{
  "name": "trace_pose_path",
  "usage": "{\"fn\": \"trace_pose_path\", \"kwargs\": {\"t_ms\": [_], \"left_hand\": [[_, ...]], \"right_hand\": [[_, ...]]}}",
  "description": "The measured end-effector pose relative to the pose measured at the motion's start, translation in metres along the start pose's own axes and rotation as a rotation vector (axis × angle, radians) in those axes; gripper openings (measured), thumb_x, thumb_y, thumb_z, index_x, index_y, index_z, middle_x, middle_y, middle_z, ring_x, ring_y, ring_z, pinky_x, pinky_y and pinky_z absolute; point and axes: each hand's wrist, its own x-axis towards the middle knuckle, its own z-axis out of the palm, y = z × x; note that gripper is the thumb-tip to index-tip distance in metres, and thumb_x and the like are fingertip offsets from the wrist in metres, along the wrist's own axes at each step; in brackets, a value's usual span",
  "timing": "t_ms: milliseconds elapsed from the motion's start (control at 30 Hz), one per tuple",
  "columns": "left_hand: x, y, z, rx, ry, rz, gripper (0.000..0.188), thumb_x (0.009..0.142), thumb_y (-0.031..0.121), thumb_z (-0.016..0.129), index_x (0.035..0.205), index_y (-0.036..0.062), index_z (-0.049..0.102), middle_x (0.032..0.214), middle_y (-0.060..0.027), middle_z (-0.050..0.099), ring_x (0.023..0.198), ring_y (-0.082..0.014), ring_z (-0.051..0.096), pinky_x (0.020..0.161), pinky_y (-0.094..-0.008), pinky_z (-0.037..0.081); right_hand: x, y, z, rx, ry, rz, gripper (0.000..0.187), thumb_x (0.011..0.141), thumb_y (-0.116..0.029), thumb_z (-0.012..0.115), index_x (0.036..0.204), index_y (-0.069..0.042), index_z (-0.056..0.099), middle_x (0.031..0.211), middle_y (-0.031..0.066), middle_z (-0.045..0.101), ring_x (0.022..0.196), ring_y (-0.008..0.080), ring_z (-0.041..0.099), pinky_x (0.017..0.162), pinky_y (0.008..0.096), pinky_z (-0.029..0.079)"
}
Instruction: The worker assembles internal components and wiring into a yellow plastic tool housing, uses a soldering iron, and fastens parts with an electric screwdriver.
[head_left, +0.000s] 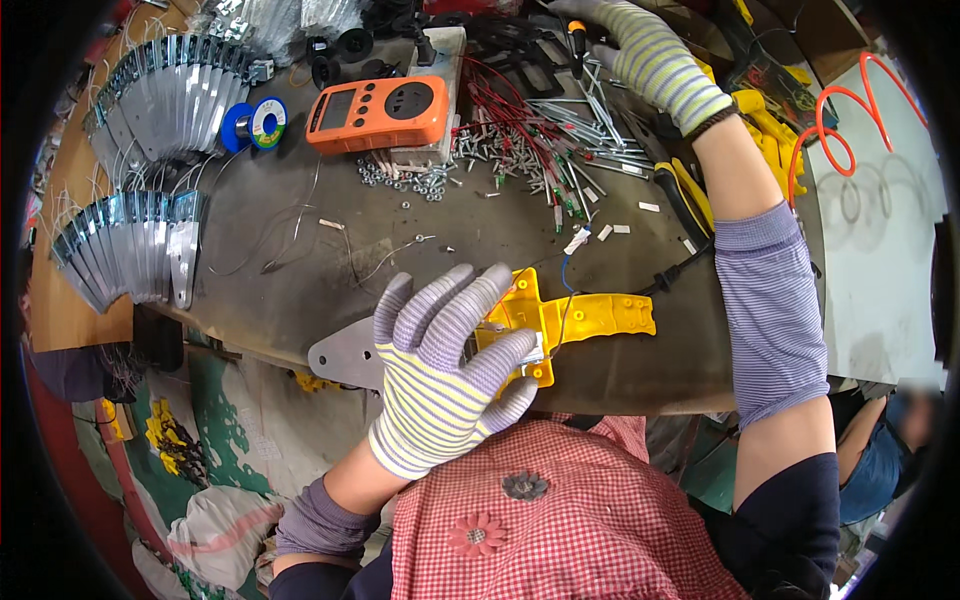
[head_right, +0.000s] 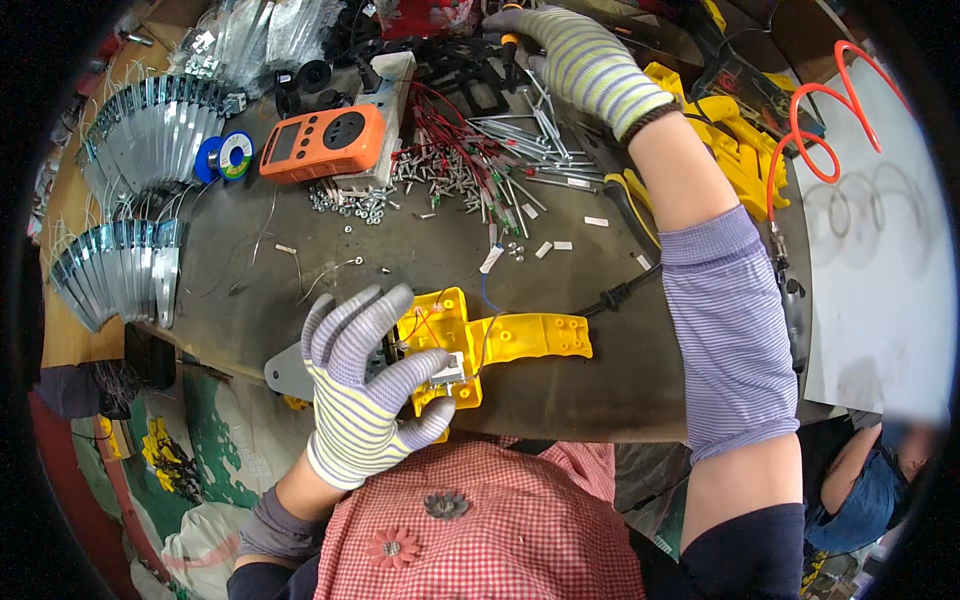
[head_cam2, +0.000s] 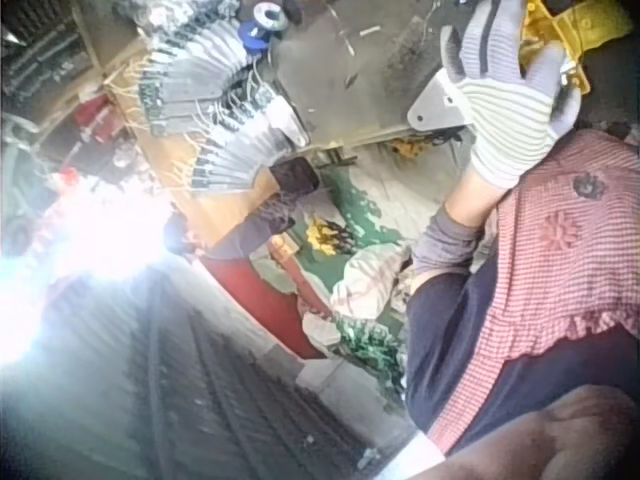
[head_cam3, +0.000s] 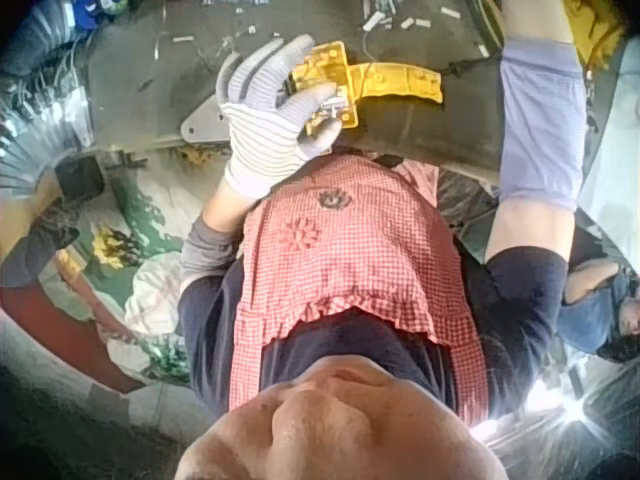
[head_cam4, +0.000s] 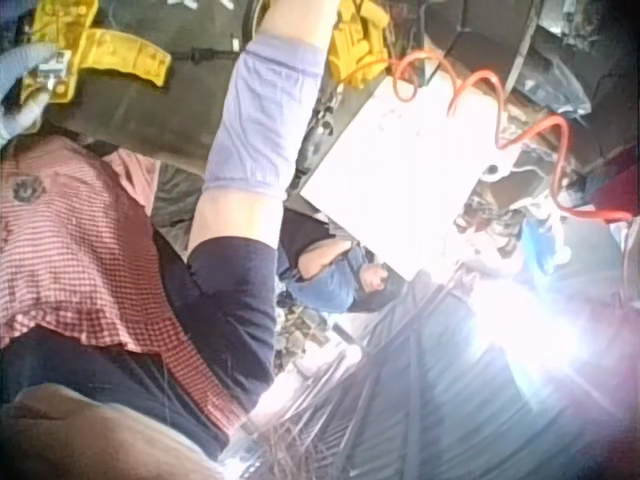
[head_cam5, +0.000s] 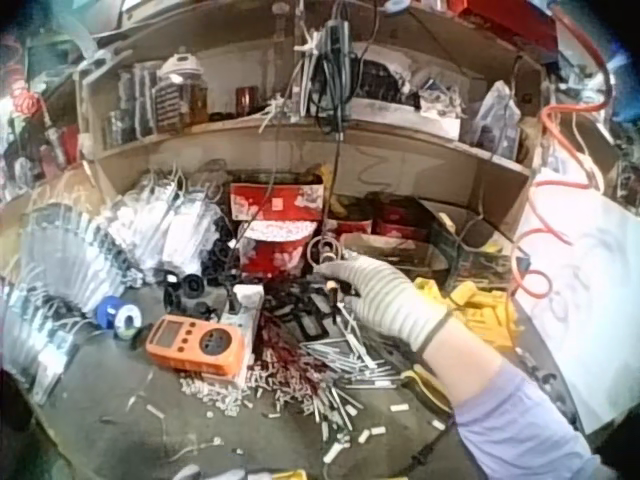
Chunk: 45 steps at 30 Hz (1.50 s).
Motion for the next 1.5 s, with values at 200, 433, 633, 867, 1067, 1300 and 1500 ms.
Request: {"fn": "trace_pose_path", "kwargs": {"t_ms": [200, 433, 633, 867, 1067, 1300, 1500], "left_hand": [[-0.003, -0.001, -0.001, 0.026, 0.022, -0.023, 0.029, 0.066, 0.029, 0.082, 0.094, 0.0241, 0.074, 0.138, -0.0126, 0.056, 0.124, -0.0384, 0.051, 0.108, -0.0569, 0.033], [-0.01, -0.003, 0.0, 0.063, 0.028, -0.043, 0.024, 0.07, 0.028, 0.081, 0.093, 0.0253, 0.075, 0.136, -0.0121, 0.058, 0.123, -0.0374, 0.051, 0.108, -0.0583, 0.032], [-0.021, -0.003, 0.004, 0.171, 0.121, 0.003, 0.026, 0.07, 0.033, 0.081, 0.094, 0.026, 0.074, 0.136, -0.0106, 0.057, 0.122, -0.0357, 0.051, 0.11, -0.0587, 0.031], [-0.01, -0.016, -0.029, -0.024, 0.271, -0.111, 0.036, 0.069, 0.029, 0.081, 0.099, 0.0113, 0.07, 0.102, -0.0075, 0.065, 0.1, -0.0291, 0.061, 0.089, -0.0434, 0.049], [0.011, -0.053, -0.022, 0.076, 0.194, -0.284, 0.031, 0.077, 0.003, 0.076, 0.108, 0.0013, 0.067, 0.103, -0.0103, 0.069, 0.1, -0.0238, 0.064, 0.09, -0.0356, 0.049], [0.023, -0.021, -0.034, -0.231, 0.077, -0.278, 0.008, 0.083, 0.002, 0.068, 0.091, 0.0026, 0.069, 0.084, -0.0083, 0.062, 0.077, -0.0213, 0.056, 0.071, -0.0321, 0.045], [0.028, -0.028, -0.021, -0.318, -0.104, -0.162, 0.006, 0.083, 0.004, 0.066, 0.089, 0.0048, 0.069, 0.083, -0.0068, 0.061, 0.077, -0.023, 0.053, 0.07, -0.0346, 0.043]], "right_hand": [[0.003, 0.001, 0.003, -0.015, 0.253, -0.032, 0.03, 0.079, 0.001, 0.074, 0.106, -0.01, 0.07, 0.093, 0.0141, 0.071, 0.086, 0.0294, 0.069, 0.077, 0.0369, 0.055], [-0.034, -0.013, -0.057, 0.379, 0.839, 0.176, 0.03, 0.086, -0.009, 0.077, 0.111, -0.009, 0.061, 0.096, 0.0025, 0.064, 0.086, 0.0129, 0.06, 0.08, 0.0289, 0.051], [-0.114, 0.002, -0.099, -0.119, 0.731, 0.214, 0.023, 0.092, -0.012, 0.067, 0.114, -0.003, 0.068, 0.09, 0.0041, 0.066, 0.078, 0.0133, 0.064, 0.071, 0.0259, 0.053], [-0.122, -0.072, -0.081, 1.049, 0.95, 1.141, 0.032, 0.093, -0.036, 0.068, 0.11, -0.008, 0.068, 0.087, -0.0001, 0.063, 0.071, 0.0081, 0.061, 0.064, 0.0226, 0.05], [-0.151, -0.072, -0.058, 1.313, 0.698, 1.171, 0.028, 0.093, -0.032, 0.07, 0.106, -0.007, 0.066, 0.071, 0.0002, 0.059, 0.058, 0.0104, 0.059, 0.049, 0.0217, 0.047], [-0.16, -0.083, -0.041, 1.434, 0.389, 1.217, 0.028, 0.089, -0.035, 0.07, 0.101, -0.01, 0.066, 0.074, -0.0025, 0.055, 0.052, 0.004, 0.045, 0.048, 0.02, 0.038], [-0.149, -0.098, -0.028, 1.337, 0.438, 1.312, 0.028, 0.087, -0.035, 0.072, 0.102, -0.013, 0.066, 0.082, -0.0007, 0.059, 0.067, 0.0089, 0.06, 0.062, 0.023, 0.052]]}}
